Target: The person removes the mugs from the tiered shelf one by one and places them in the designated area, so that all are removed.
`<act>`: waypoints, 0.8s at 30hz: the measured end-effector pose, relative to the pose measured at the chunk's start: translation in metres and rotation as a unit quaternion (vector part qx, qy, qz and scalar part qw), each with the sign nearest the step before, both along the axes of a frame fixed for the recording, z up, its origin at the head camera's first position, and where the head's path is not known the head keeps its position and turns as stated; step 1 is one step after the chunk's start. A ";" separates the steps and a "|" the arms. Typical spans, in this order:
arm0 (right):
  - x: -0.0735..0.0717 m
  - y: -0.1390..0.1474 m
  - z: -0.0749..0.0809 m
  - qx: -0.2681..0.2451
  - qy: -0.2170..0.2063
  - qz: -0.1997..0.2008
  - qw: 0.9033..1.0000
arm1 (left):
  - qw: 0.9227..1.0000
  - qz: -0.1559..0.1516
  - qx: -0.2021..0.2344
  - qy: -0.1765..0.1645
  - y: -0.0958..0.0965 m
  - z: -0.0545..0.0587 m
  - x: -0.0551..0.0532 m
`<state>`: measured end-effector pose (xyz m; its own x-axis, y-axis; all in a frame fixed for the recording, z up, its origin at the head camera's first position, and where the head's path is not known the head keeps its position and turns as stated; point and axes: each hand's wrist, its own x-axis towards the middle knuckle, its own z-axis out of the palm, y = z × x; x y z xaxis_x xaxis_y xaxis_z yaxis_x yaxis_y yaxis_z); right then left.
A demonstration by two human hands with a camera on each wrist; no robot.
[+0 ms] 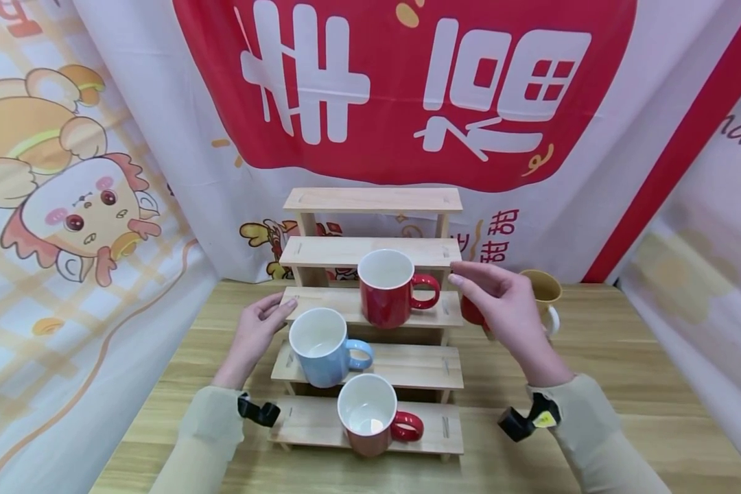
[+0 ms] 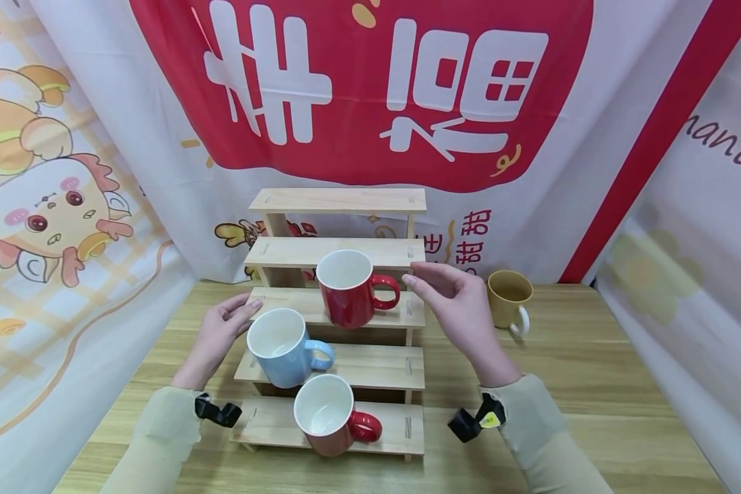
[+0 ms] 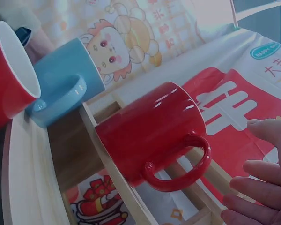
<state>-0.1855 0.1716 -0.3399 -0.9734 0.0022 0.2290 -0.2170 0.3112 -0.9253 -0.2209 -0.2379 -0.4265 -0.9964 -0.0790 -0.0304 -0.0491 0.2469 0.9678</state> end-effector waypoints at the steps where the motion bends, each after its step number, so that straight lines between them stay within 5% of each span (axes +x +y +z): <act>1: 0.000 -0.002 0.000 0.001 -0.001 0.004 1.000 | 1.000 0.000 -0.001 -0.001 0.000 0.000 0.000; 13: -0.008 -0.024 -0.005 0.006 0.023 0.059 0.998 | 1.000 0.001 0.000 0.002 0.000 -0.001 0.000; 24: -0.017 -0.035 -0.005 -0.008 -0.028 0.085 0.996 | 1.000 -0.003 0.001 0.007 -0.001 -0.001 0.001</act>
<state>-0.2030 0.1364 -0.3451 -0.9713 -0.1598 0.1762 -0.2135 0.2592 -0.9419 -0.2202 -0.2387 -0.4275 -0.9972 -0.0726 -0.0160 -0.0333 0.2448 0.9690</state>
